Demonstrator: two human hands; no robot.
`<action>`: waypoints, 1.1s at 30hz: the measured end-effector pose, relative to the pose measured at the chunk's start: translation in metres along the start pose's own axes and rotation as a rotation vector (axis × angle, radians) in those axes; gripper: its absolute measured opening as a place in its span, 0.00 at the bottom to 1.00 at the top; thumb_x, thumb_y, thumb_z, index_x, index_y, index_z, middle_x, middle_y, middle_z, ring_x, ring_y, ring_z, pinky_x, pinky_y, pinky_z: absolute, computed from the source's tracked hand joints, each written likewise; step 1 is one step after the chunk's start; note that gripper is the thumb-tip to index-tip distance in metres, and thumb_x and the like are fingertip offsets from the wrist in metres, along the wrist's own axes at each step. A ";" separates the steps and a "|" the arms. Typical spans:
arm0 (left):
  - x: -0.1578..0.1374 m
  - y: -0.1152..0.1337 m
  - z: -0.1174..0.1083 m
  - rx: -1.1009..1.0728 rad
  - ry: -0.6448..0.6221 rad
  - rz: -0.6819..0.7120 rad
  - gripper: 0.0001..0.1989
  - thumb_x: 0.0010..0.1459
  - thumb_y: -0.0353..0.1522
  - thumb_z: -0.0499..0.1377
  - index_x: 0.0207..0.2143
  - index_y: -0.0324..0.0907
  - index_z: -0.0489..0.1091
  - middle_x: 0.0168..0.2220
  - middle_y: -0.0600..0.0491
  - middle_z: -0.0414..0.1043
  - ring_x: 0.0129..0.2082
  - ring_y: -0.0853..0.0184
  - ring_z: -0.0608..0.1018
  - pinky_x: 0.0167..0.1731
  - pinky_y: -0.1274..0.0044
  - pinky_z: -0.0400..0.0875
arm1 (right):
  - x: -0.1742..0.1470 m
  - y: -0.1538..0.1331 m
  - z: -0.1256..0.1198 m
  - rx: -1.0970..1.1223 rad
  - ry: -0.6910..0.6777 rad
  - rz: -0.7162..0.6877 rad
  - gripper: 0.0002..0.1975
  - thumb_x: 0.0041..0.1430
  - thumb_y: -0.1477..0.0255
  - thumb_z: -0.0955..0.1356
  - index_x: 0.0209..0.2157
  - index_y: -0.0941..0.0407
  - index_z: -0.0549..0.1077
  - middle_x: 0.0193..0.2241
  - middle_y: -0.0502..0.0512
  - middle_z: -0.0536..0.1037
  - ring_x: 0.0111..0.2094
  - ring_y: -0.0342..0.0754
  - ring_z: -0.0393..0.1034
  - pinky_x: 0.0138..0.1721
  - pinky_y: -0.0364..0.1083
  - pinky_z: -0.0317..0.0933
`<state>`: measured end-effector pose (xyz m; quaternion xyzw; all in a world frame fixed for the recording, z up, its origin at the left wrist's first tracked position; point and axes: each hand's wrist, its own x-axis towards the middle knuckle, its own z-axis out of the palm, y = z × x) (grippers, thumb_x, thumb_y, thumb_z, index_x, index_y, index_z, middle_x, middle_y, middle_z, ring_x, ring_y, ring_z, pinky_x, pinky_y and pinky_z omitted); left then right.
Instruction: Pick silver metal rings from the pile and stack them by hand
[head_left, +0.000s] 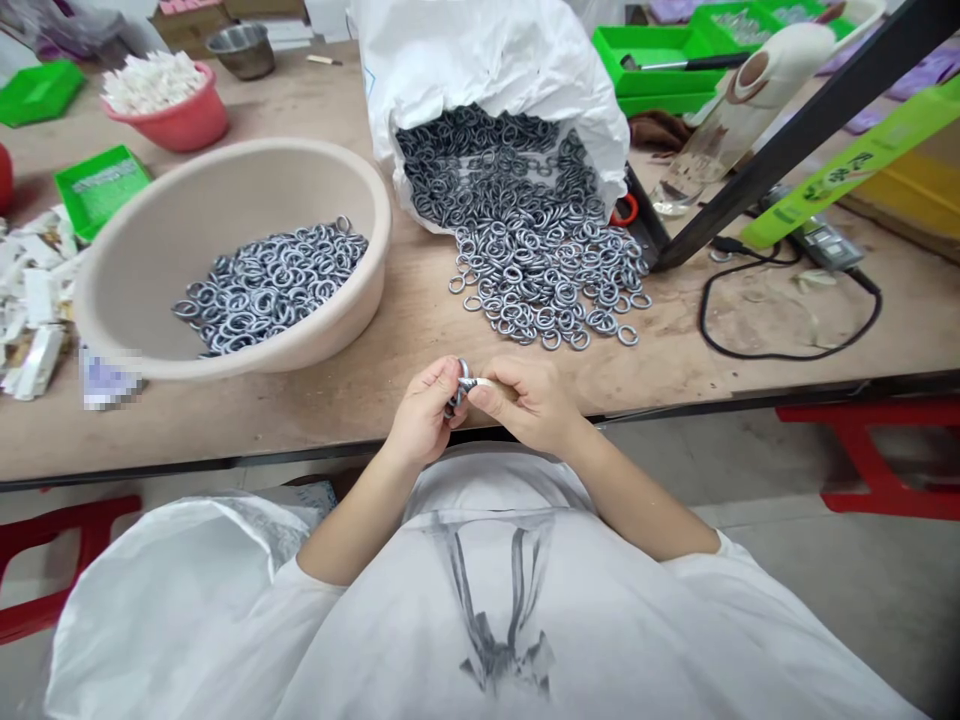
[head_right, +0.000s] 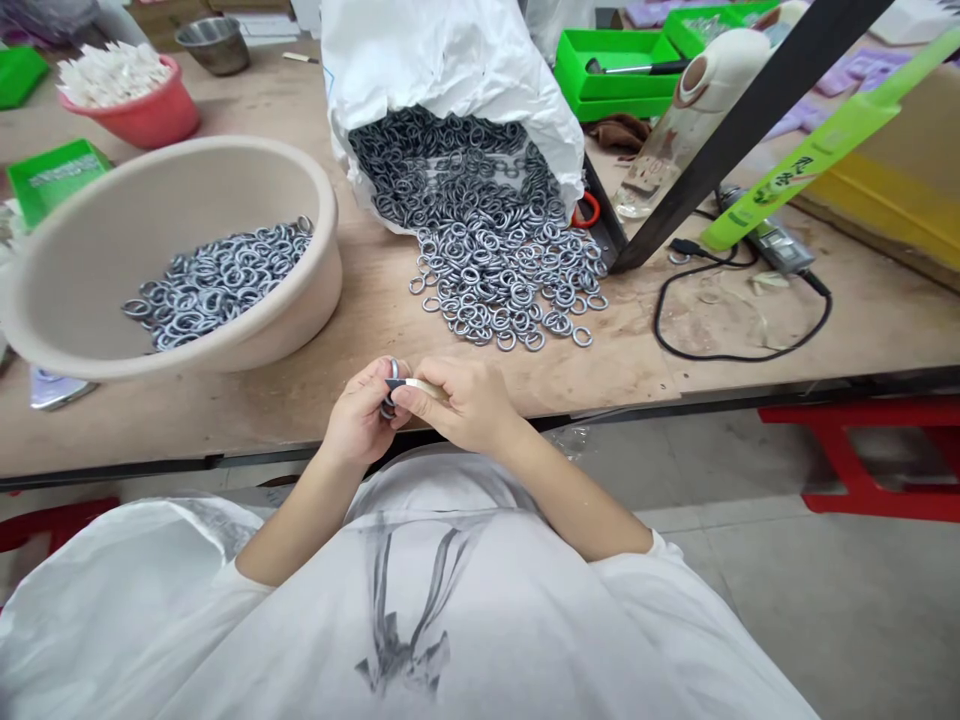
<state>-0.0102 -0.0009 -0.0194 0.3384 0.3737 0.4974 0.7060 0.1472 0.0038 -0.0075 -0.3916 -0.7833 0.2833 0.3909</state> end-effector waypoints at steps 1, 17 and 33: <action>0.000 0.000 0.000 0.006 0.003 -0.002 0.23 0.49 0.48 0.68 0.23 0.40 0.63 0.20 0.59 0.56 0.17 0.78 0.56 0.13 0.85 0.51 | 0.000 -0.001 0.000 -0.001 -0.006 0.004 0.23 0.67 0.55 0.62 0.24 0.55 0.68 0.20 0.48 0.65 0.25 0.42 0.59 0.30 0.44 0.51; -0.006 0.007 -0.012 0.083 -0.036 0.003 0.21 0.53 0.45 0.66 0.23 0.39 0.66 0.21 0.57 0.59 0.18 0.77 0.60 0.14 0.84 0.51 | 0.050 0.042 -0.006 -0.506 -0.025 0.362 0.18 0.66 0.56 0.64 0.40 0.55 0.77 0.34 0.56 0.80 0.34 0.50 0.71 0.33 0.45 0.54; 0.008 0.003 -0.010 -0.014 0.180 0.064 0.22 0.48 0.49 0.68 0.31 0.40 0.69 0.27 0.55 0.69 0.20 0.75 0.70 0.12 0.85 0.59 | 0.038 0.014 0.019 0.664 -0.022 0.359 0.19 0.60 0.52 0.67 0.32 0.55 0.68 0.25 0.48 0.73 0.27 0.44 0.69 0.31 0.44 0.63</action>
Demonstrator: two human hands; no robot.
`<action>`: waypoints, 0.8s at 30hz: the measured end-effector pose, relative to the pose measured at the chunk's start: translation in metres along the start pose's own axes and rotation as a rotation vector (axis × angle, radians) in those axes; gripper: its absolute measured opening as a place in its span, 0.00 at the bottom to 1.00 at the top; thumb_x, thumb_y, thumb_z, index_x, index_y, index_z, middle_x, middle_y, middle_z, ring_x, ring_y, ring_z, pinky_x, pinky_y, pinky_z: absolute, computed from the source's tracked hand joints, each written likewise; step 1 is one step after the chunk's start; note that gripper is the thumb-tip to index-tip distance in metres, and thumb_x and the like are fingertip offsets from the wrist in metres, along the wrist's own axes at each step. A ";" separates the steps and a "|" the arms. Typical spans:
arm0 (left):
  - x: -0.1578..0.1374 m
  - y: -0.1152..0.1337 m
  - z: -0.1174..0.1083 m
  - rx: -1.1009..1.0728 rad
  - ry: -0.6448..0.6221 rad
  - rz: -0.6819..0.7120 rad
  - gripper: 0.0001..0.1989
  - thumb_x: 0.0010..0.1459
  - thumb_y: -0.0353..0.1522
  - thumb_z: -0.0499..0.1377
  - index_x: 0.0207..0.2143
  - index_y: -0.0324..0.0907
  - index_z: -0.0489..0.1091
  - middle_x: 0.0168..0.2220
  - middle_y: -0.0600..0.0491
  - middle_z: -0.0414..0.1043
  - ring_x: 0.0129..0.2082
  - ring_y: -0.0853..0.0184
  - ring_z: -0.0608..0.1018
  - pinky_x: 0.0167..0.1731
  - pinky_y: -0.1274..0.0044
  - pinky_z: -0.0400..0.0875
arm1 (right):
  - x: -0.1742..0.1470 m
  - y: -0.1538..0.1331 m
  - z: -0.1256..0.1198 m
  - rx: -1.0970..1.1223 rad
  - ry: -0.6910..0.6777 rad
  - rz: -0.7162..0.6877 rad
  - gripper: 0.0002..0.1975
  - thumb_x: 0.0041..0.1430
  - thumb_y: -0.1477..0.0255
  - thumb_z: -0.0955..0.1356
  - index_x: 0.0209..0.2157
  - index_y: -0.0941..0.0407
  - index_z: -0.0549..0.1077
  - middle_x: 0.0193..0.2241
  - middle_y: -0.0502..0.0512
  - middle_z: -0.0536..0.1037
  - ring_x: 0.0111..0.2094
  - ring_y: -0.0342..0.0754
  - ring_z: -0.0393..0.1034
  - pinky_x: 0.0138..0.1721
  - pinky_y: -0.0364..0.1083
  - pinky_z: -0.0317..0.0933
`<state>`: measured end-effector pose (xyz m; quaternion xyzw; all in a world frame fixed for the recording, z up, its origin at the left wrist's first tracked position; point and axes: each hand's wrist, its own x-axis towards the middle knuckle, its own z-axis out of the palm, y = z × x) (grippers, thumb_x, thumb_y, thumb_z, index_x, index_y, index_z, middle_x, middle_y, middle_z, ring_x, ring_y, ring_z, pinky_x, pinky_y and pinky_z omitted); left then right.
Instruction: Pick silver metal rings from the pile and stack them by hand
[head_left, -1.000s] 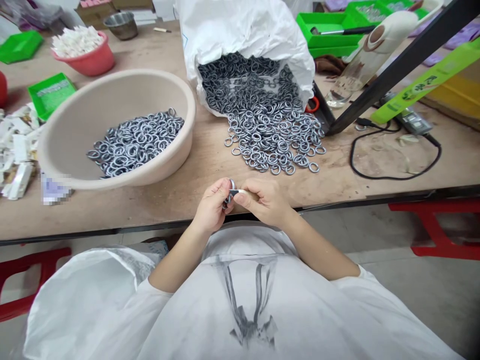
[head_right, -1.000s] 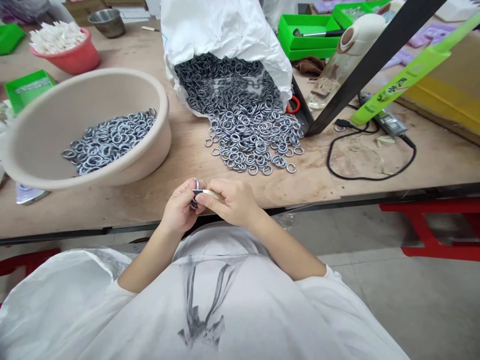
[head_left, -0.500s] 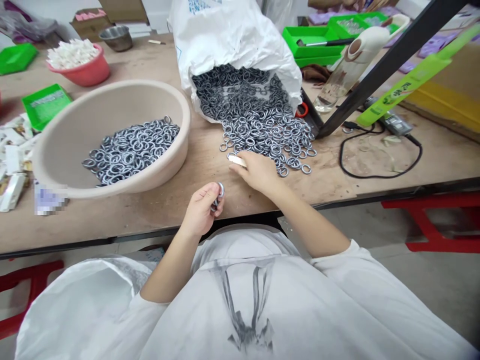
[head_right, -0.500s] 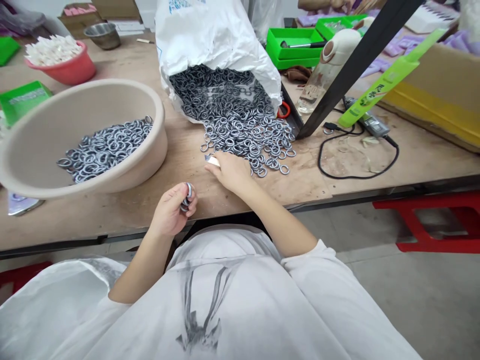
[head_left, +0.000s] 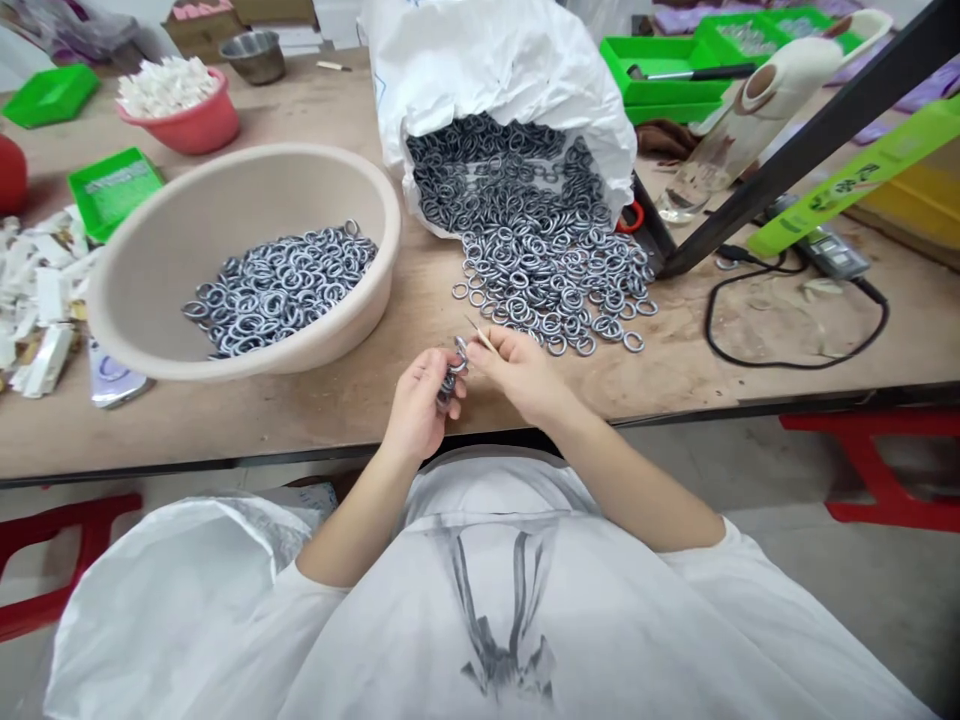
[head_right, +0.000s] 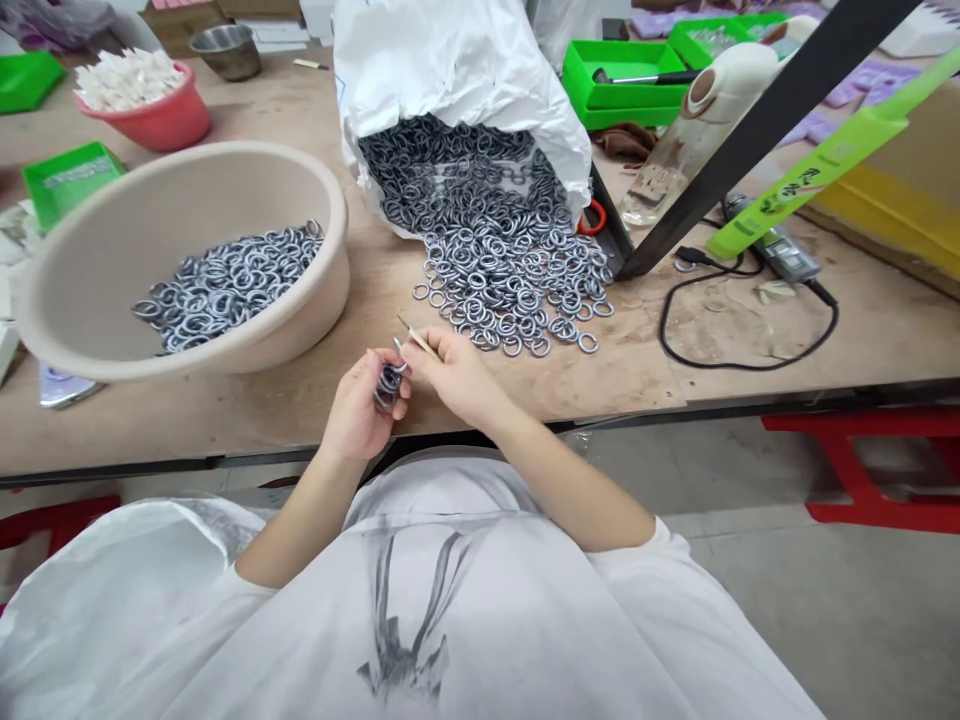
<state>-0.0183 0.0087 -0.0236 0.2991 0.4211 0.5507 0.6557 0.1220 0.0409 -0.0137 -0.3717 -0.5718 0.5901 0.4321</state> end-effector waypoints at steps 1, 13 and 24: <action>-0.001 -0.003 0.003 0.033 -0.007 0.037 0.23 0.48 0.50 0.68 0.31 0.40 0.69 0.26 0.56 0.68 0.19 0.76 0.68 0.12 0.85 0.58 | -0.008 0.000 0.005 0.090 0.001 0.032 0.21 0.57 0.49 0.68 0.32 0.54 0.67 0.23 0.46 0.71 0.24 0.43 0.67 0.27 0.43 0.62; -0.006 -0.012 0.001 0.188 -0.073 0.168 0.20 0.57 0.48 0.63 0.27 0.42 0.65 0.20 0.60 0.58 0.17 0.76 0.60 0.15 0.84 0.55 | -0.026 0.002 0.018 0.052 0.139 -0.043 0.22 0.57 0.48 0.69 0.38 0.53 0.69 0.31 0.50 0.74 0.32 0.45 0.70 0.32 0.44 0.67; -0.013 0.004 0.008 0.004 -0.127 -0.033 0.21 0.50 0.46 0.67 0.26 0.40 0.63 0.20 0.60 0.59 0.15 0.78 0.60 0.12 0.86 0.53 | -0.035 -0.013 -0.005 -0.709 0.089 -0.398 0.24 0.67 0.52 0.61 0.25 0.56 0.67 0.21 0.48 0.66 0.25 0.42 0.59 0.30 0.45 0.51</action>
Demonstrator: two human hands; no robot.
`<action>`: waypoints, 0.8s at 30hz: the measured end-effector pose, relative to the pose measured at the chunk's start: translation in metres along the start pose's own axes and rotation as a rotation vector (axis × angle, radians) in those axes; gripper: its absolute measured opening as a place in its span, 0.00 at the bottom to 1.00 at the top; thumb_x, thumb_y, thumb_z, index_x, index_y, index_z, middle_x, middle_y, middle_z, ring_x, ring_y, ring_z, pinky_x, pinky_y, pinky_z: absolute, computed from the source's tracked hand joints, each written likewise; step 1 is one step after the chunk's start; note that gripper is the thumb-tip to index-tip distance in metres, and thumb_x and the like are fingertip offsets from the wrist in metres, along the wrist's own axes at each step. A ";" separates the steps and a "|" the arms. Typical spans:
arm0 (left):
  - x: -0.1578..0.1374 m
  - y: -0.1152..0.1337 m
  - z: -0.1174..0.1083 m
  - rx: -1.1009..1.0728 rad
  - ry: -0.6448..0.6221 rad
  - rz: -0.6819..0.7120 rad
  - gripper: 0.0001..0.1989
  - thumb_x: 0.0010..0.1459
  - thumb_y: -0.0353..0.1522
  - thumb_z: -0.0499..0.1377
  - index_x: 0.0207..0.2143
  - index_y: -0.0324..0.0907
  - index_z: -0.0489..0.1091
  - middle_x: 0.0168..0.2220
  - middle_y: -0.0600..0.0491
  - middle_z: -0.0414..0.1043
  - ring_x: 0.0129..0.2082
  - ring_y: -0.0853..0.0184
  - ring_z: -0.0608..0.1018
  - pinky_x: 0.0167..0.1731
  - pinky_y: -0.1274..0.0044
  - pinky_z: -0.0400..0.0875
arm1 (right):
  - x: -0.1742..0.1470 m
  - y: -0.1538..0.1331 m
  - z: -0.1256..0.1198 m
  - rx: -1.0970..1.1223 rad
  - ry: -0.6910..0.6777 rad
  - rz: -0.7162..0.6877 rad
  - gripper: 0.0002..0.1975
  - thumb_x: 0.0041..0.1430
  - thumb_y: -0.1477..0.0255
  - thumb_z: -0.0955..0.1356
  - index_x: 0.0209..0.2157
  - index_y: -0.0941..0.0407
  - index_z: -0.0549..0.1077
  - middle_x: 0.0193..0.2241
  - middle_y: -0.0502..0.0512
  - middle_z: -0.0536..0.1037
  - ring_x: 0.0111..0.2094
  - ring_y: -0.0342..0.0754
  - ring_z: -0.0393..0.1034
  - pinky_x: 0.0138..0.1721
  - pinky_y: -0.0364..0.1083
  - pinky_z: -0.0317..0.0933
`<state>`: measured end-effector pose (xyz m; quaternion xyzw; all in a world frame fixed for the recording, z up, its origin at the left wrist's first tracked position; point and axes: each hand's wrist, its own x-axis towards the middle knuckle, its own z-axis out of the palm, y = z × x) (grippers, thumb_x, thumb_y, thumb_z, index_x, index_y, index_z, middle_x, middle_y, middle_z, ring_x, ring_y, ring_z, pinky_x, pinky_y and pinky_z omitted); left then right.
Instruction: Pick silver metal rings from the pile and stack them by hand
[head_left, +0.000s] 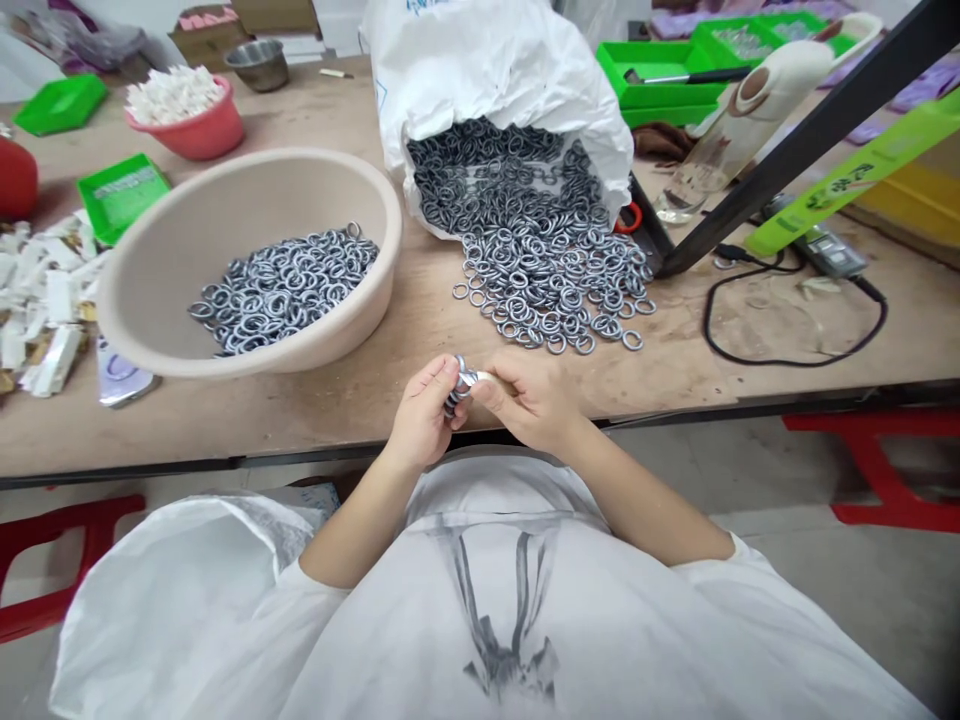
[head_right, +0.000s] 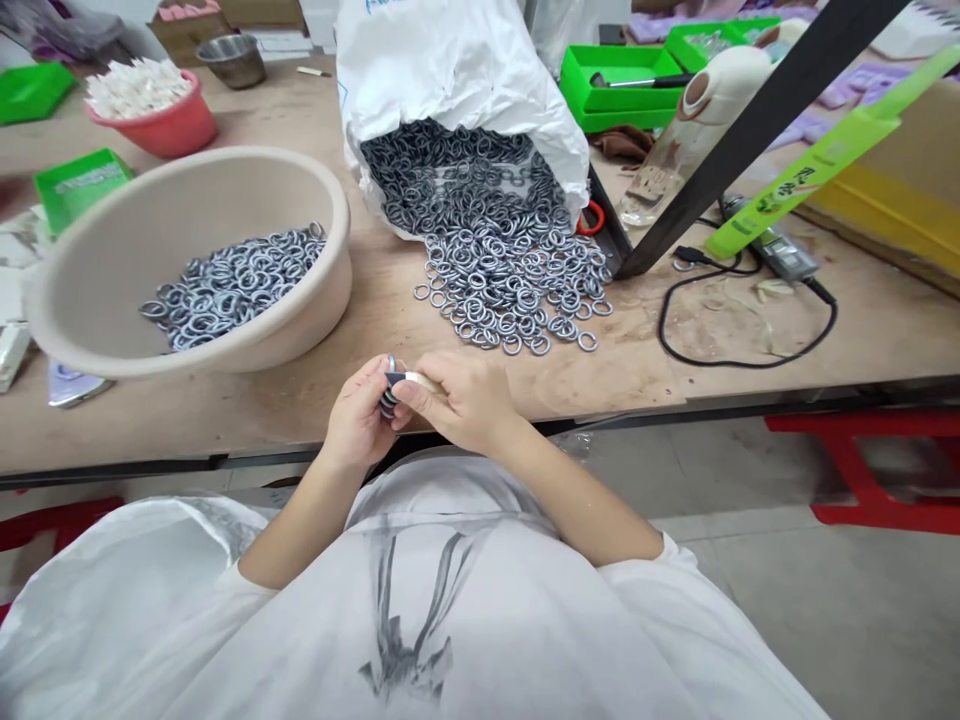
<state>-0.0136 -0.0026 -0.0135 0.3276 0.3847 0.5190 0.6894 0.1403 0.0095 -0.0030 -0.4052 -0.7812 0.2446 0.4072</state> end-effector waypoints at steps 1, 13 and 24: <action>0.000 0.001 0.000 -0.011 0.013 -0.014 0.21 0.50 0.45 0.68 0.26 0.40 0.64 0.20 0.61 0.59 0.15 0.78 0.60 0.11 0.86 0.53 | -0.001 -0.001 0.000 -0.045 -0.018 -0.022 0.25 0.68 0.52 0.60 0.23 0.55 0.65 0.20 0.48 0.64 0.25 0.43 0.58 0.30 0.45 0.50; -0.011 -0.003 -0.004 0.071 -0.244 -0.046 0.22 0.55 0.46 0.65 0.23 0.38 0.64 0.21 0.57 0.61 0.17 0.78 0.62 0.14 0.84 0.55 | 0.013 0.018 -0.001 -0.188 -0.015 0.253 0.27 0.68 0.51 0.58 0.22 0.55 0.64 0.18 0.47 0.63 0.23 0.42 0.57 0.28 0.44 0.46; 0.002 0.003 -0.019 0.009 0.006 -0.008 0.12 0.52 0.37 0.66 0.37 0.41 0.73 0.20 0.59 0.64 0.19 0.74 0.68 0.14 0.84 0.63 | 0.120 0.059 0.028 -0.768 -0.268 0.292 0.15 0.65 0.69 0.65 0.47 0.61 0.77 0.48 0.69 0.79 0.46 0.61 0.74 0.41 0.50 0.62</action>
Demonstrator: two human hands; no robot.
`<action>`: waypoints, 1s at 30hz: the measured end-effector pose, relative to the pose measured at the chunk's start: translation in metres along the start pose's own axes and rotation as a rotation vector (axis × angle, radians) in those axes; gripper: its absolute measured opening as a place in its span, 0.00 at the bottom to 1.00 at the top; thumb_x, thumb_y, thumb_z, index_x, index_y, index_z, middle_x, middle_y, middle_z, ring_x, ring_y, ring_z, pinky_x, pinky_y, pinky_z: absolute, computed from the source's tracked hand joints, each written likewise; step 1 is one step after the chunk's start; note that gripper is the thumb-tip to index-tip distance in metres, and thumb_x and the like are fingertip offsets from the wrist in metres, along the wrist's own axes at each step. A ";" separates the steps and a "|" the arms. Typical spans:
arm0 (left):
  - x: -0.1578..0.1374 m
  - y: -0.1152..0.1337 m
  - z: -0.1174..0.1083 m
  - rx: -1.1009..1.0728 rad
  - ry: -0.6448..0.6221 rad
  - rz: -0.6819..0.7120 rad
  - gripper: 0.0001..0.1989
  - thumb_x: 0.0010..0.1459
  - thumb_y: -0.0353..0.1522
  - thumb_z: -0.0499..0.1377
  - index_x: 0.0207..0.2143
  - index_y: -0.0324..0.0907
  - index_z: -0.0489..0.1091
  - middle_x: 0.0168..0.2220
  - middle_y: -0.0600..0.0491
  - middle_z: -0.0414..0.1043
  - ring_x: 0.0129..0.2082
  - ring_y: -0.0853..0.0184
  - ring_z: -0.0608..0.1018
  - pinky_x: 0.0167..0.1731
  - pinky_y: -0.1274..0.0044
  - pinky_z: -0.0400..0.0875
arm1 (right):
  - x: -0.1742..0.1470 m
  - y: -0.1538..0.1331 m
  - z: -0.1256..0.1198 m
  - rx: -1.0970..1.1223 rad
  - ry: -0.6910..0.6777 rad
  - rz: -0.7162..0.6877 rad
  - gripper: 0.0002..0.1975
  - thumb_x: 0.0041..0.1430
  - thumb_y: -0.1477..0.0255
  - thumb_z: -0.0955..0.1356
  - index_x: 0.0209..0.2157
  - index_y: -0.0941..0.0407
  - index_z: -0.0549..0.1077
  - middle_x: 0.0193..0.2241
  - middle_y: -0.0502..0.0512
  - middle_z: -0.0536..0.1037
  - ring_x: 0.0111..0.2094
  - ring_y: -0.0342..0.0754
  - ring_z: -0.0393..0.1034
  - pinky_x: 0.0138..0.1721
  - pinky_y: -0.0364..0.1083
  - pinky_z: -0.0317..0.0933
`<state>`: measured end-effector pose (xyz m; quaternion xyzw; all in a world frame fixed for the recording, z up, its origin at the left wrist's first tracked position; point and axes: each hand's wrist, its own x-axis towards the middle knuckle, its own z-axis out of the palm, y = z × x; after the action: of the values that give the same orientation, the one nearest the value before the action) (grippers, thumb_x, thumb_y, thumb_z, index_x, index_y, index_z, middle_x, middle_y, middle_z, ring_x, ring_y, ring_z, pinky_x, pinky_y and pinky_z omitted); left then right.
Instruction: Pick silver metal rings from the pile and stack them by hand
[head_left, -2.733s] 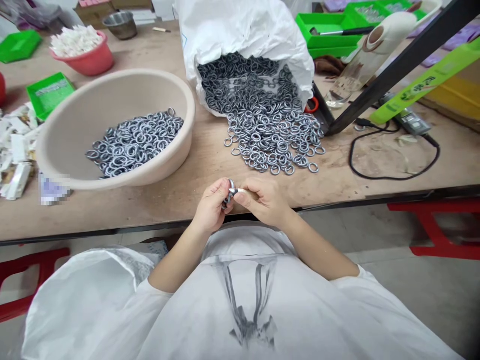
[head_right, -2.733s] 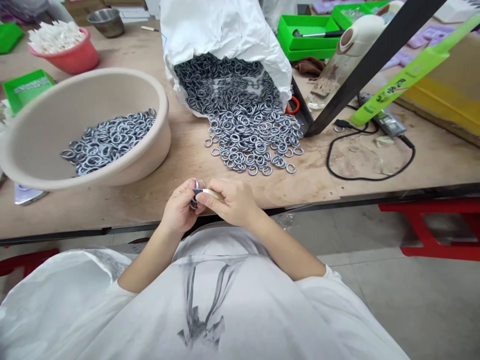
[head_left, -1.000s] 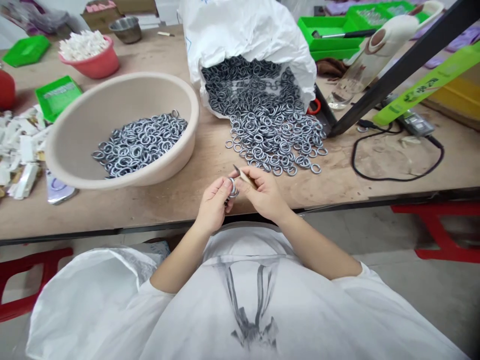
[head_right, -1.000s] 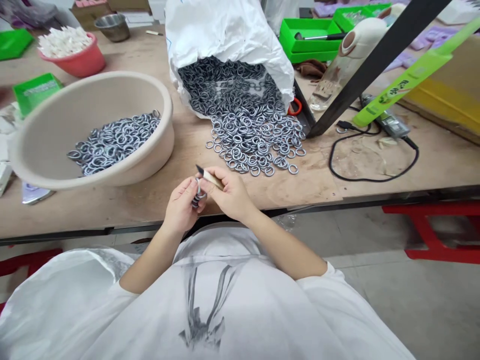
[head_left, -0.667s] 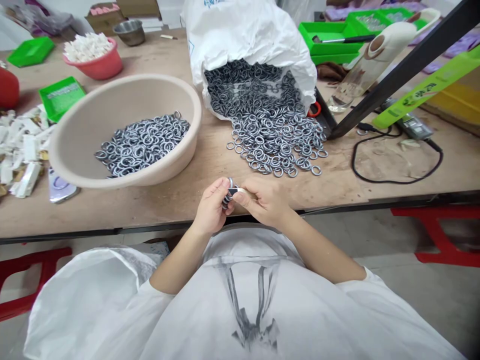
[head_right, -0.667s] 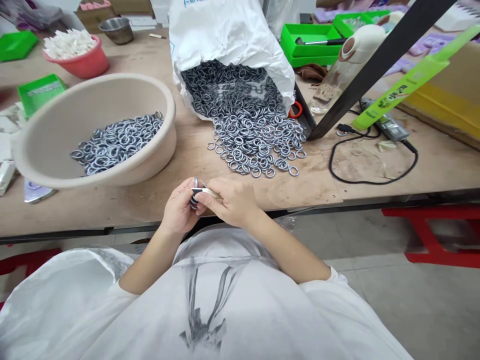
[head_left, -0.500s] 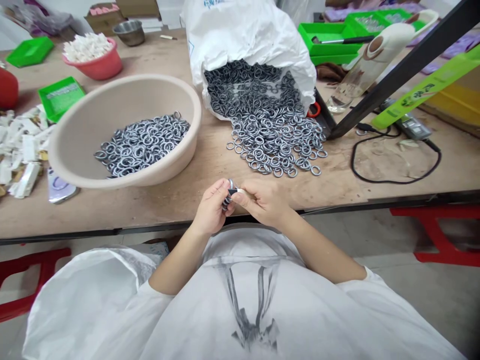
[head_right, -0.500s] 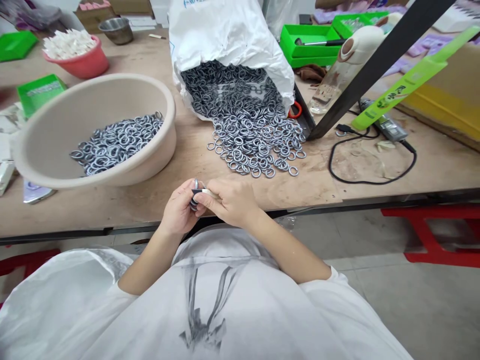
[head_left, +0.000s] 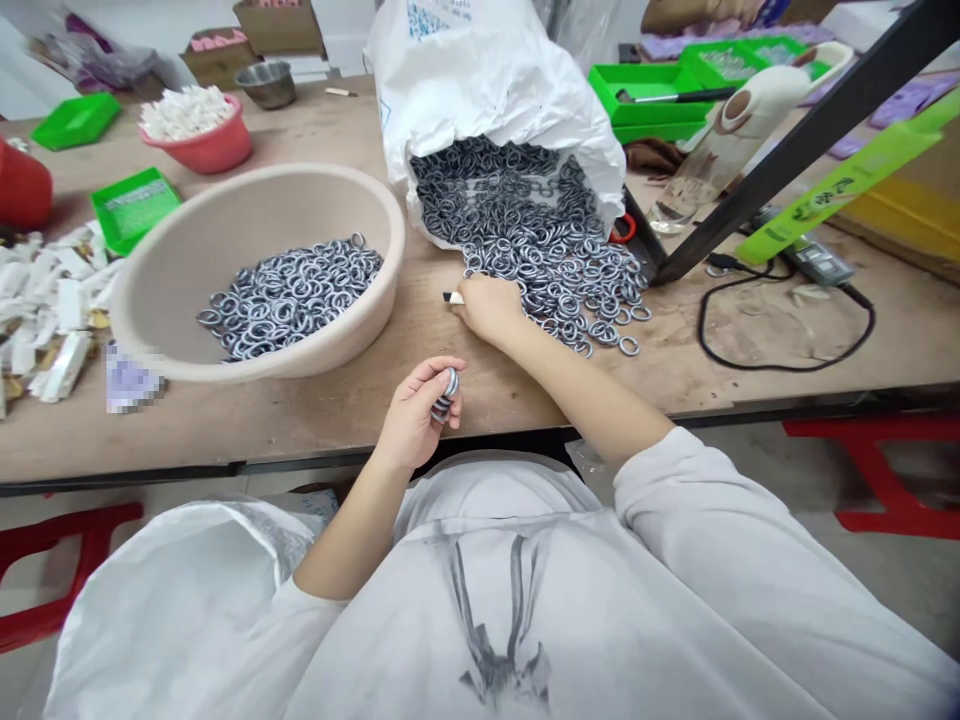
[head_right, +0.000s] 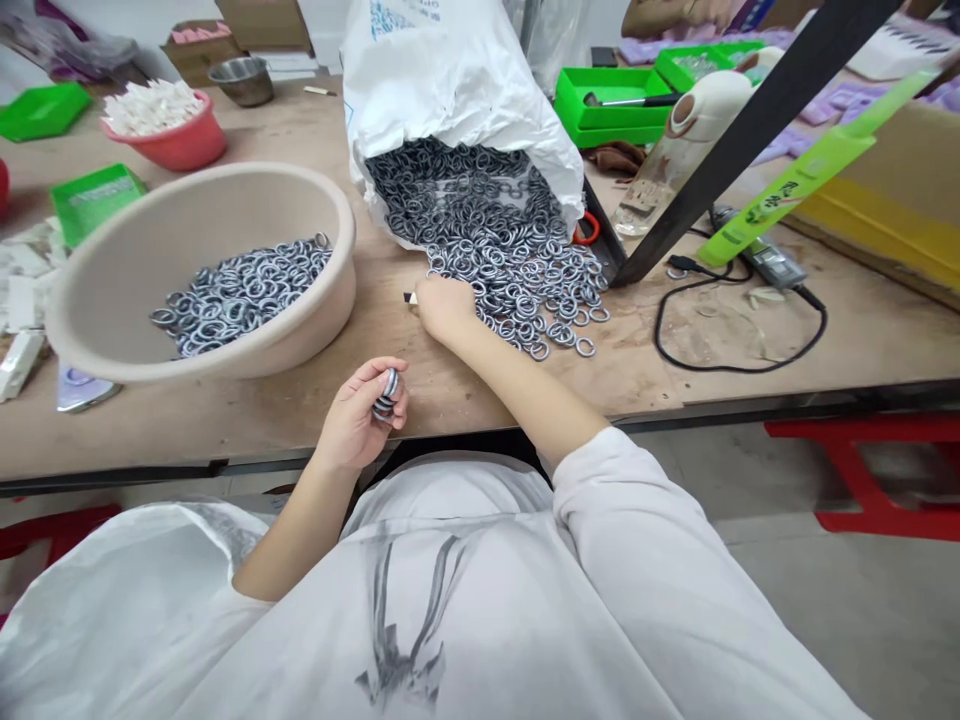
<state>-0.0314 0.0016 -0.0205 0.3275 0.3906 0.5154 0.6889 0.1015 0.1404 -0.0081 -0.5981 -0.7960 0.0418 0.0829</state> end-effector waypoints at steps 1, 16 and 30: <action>0.001 0.000 -0.002 -0.016 0.024 -0.019 0.11 0.51 0.36 0.65 0.36 0.40 0.73 0.21 0.58 0.65 0.19 0.74 0.69 0.14 0.84 0.63 | 0.005 -0.001 0.001 -0.018 -0.022 0.002 0.14 0.65 0.72 0.63 0.46 0.63 0.77 0.47 0.71 0.79 0.47 0.61 0.74 0.42 0.50 0.62; 0.017 -0.009 0.013 -0.004 0.075 0.012 0.22 0.49 0.49 0.67 0.31 0.38 0.72 0.24 0.56 0.67 0.19 0.76 0.67 0.13 0.85 0.61 | -0.102 -0.003 -0.012 1.514 -0.185 -0.049 0.27 0.55 0.44 0.67 0.28 0.55 0.65 0.21 0.46 0.67 0.22 0.40 0.63 0.23 0.41 0.57; 0.002 -0.001 0.023 0.035 0.017 0.000 0.22 0.50 0.47 0.67 0.24 0.40 0.64 0.21 0.57 0.66 0.16 0.78 0.63 0.11 0.85 0.56 | -0.115 -0.001 -0.007 1.234 0.102 -0.037 0.26 0.59 0.45 0.65 0.30 0.55 0.68 0.23 0.46 0.67 0.25 0.42 0.61 0.30 0.43 0.56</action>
<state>-0.0102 0.0024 -0.0108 0.3351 0.4055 0.5113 0.6796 0.1333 0.0298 -0.0104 -0.4270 -0.6305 0.4645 0.4521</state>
